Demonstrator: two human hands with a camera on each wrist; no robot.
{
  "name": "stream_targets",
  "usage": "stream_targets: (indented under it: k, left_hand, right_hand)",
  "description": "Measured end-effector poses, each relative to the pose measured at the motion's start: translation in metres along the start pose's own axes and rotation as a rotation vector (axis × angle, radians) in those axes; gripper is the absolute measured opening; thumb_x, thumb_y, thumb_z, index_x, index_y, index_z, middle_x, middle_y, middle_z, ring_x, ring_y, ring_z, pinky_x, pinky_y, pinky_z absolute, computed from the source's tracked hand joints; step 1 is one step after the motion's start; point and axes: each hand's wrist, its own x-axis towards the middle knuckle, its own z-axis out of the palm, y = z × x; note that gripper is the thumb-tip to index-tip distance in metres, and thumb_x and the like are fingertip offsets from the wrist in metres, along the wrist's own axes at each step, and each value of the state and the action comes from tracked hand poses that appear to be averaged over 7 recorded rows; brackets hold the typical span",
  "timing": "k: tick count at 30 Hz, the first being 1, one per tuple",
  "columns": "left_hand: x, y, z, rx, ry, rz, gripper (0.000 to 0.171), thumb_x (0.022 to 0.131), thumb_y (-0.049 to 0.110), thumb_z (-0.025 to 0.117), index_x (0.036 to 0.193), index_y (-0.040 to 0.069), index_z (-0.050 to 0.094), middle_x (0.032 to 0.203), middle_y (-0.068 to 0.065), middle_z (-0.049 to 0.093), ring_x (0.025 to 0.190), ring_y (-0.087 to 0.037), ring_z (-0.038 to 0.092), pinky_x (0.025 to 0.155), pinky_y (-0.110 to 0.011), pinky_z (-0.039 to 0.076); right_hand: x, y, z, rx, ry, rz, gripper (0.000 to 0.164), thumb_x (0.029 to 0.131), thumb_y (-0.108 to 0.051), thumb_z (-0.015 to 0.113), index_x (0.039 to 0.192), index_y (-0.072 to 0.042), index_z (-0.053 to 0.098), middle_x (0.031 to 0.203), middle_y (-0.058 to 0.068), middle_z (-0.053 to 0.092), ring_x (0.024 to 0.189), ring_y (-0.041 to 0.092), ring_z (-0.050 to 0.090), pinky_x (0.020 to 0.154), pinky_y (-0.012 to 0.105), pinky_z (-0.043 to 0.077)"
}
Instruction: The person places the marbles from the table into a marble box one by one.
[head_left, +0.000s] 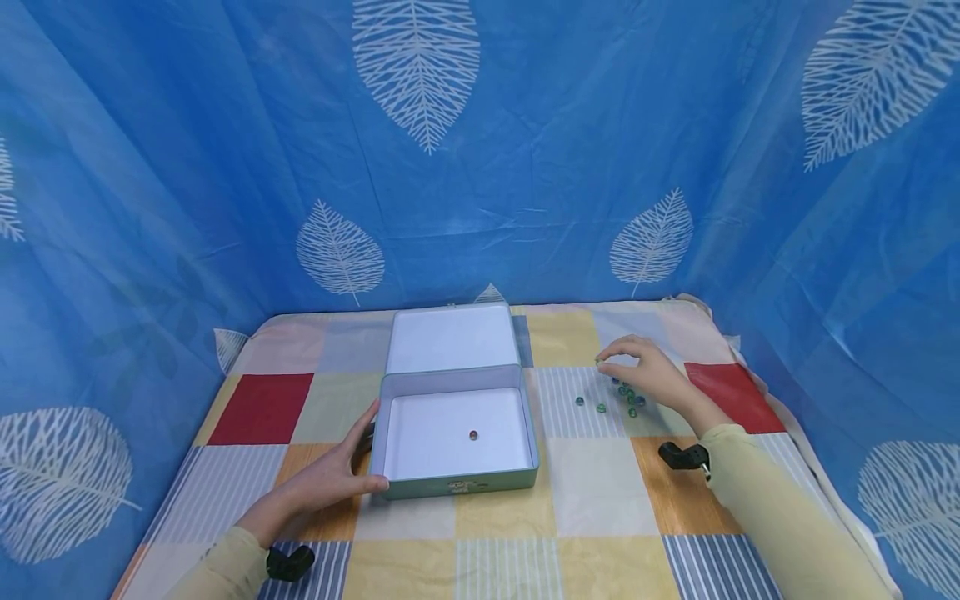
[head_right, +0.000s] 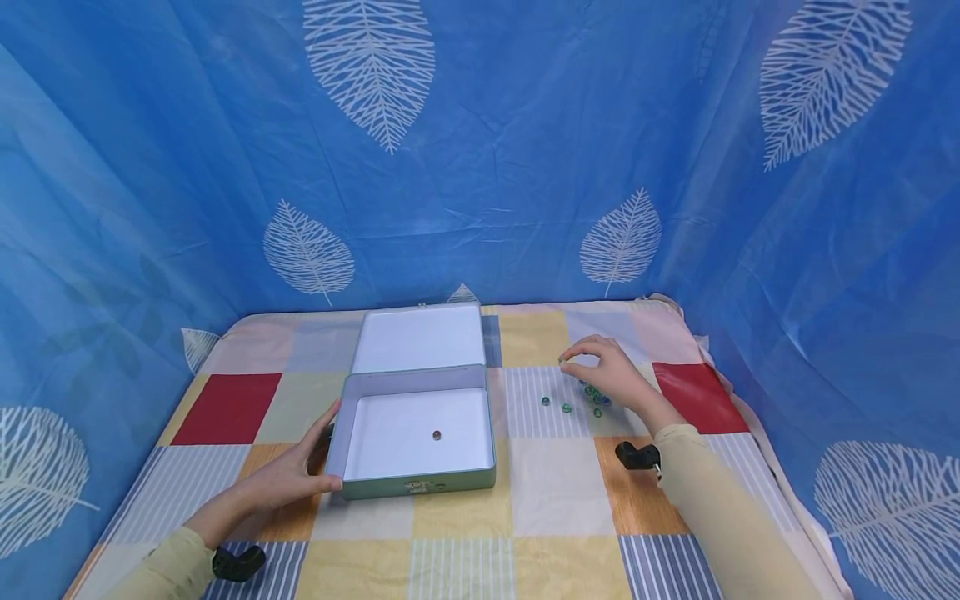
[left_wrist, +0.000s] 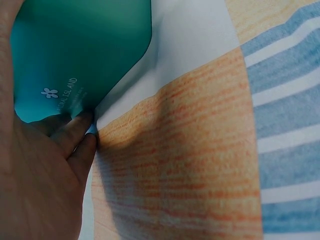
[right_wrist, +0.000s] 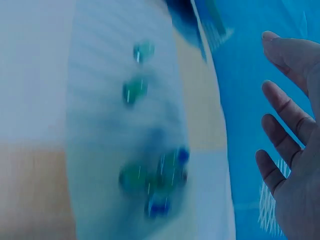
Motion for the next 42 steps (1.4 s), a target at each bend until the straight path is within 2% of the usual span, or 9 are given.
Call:
stream_targets:
  k: [5,12,16,21,28,35,42]
  left_hand:
    - [0.001,0.0,0.0,0.0,0.005,-0.008,0.117,0.088,0.037,0.08,0.162,0.043,-0.009,0.17,-0.011,-0.003,0.153,-0.044,0.008,0.116,-0.071,0.014]
    - [0.0,0.0,0.0,-0.001,0.007,-0.005,0.114,0.089,0.035,0.079,0.163,0.042,-0.008,0.17,-0.012,0.004,0.153,-0.04,0.011,0.118,-0.068,0.017]
    - [0.0,0.0,0.0,0.006,0.01,0.0,0.114,0.089,0.036,0.079,0.163,0.041,-0.007,0.17,-0.013,0.006,0.153,-0.039,0.011,0.118,-0.067,0.018]
    - [-0.001,0.001,-0.001,0.012,0.011,0.004,0.115,0.089,0.036,0.08,0.163,0.041,-0.007,0.17,-0.013,0.006,0.153,-0.04,0.011,0.118,-0.067,0.018]
    - [-0.001,0.001,-0.001,0.003,0.008,0.012,0.115,0.088,0.035,0.08,0.163,0.039,-0.008,0.169,-0.013,0.007,0.153,-0.04,0.012,0.118,-0.066,0.02]
    - [-0.001,0.0,-0.001,-0.01,-0.003,0.008,0.115,0.089,0.034,0.08,0.163,0.04,-0.008,0.169,-0.013,0.006,0.153,-0.039,0.012,0.118,-0.065,0.019]
    - [-0.001,0.0,-0.001,-0.002,0.004,0.009,0.115,0.088,0.036,0.08,0.163,0.04,-0.008,0.169,-0.014,0.006,0.153,-0.041,0.012,0.118,-0.067,0.018]
  right_hand:
    - [0.01,-0.027,0.018,0.072,-0.046,-0.066,0.03,0.095,-0.043,0.073,0.114,-0.02,0.076,0.125,0.001,0.061,0.132,0.032,0.041,0.109,0.069,0.03]
    - [0.02,-0.055,0.041,0.145,-0.102,-0.178,0.018,0.096,-0.036,0.074,0.11,-0.025,0.077,0.119,-0.004,0.063,0.124,0.024,0.047,0.103,0.063,0.039]
    - [0.02,-0.069,0.052,0.166,-0.133,-0.198,0.023,0.096,-0.034,0.074,0.113,-0.02,0.077,0.123,-0.003,0.062,0.126,0.025,0.046,0.103,0.061,0.04]
    - [0.022,-0.079,0.065,0.195,-0.166,-0.211,0.026,0.095,-0.031,0.075,0.116,-0.015,0.076,0.13,0.003,0.06,0.131,0.029,0.044,0.107,0.065,0.036]
    - [0.026,-0.089,0.078,0.186,-0.187,-0.258,0.021,0.095,-0.035,0.075,0.112,-0.023,0.077,0.124,-0.003,0.061,0.128,0.024,0.047,0.106,0.064,0.038]
    - [0.025,-0.101,0.09,0.167,-0.222,-0.287,0.025,0.094,-0.036,0.076,0.111,-0.018,0.078,0.126,0.001,0.061,0.127,0.024,0.046,0.107,0.062,0.037]
    - [0.025,-0.11,0.1,0.116,-0.226,-0.32,0.016,0.093,-0.035,0.077,0.105,-0.025,0.079,0.119,-0.008,0.061,0.122,0.021,0.048,0.103,0.057,0.04]
